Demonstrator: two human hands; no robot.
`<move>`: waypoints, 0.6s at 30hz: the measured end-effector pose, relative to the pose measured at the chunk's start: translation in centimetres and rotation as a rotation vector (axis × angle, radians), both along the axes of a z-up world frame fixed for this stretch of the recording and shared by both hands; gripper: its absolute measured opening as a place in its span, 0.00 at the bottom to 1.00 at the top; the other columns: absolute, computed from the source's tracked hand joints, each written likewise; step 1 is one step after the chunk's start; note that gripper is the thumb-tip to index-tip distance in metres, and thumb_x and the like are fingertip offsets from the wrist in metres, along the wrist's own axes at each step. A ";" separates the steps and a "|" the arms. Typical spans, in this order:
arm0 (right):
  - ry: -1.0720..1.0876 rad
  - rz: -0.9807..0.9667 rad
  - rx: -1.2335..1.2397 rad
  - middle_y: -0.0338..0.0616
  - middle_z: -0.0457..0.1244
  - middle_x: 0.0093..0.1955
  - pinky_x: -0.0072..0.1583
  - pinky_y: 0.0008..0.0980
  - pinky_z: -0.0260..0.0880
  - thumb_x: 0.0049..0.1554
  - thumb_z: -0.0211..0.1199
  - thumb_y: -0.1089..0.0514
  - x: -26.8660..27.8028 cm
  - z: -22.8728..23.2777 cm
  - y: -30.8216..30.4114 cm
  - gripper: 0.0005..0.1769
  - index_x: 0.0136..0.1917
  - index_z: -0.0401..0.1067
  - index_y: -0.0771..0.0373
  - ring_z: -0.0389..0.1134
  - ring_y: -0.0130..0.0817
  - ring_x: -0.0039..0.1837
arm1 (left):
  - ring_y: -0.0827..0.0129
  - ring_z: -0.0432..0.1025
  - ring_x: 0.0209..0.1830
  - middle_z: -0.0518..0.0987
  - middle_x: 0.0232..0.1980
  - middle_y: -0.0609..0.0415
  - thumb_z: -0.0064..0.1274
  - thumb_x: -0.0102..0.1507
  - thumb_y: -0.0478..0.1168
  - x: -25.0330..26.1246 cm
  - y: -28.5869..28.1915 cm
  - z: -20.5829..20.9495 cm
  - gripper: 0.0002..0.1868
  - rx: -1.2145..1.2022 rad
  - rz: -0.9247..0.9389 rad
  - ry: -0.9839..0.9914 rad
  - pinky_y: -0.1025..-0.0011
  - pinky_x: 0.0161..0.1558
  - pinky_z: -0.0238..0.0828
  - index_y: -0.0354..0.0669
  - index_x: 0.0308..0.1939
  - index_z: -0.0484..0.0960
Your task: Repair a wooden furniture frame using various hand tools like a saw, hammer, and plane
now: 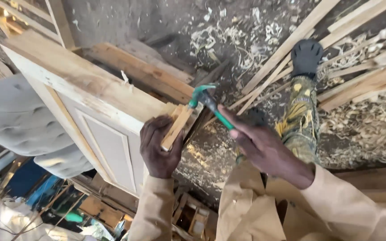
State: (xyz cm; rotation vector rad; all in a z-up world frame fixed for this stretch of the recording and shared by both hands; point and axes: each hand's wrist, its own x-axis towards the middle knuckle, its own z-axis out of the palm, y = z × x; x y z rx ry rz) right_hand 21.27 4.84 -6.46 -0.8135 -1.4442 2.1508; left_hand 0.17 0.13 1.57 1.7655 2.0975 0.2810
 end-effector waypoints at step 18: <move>-0.265 0.050 -0.475 0.48 0.62 0.20 0.26 0.32 0.60 0.54 0.46 0.58 0.6 0.5 0.1 0.26 0.66 0.60 0.44 0.60 0.31 0.21 | 0.53 0.73 0.39 0.77 0.34 0.48 0.61 0.51 0.37 0.0 0.3 -1.4 0.11 0.111 0.054 -0.071 0.59 0.51 0.66 0.32 0.29 0.77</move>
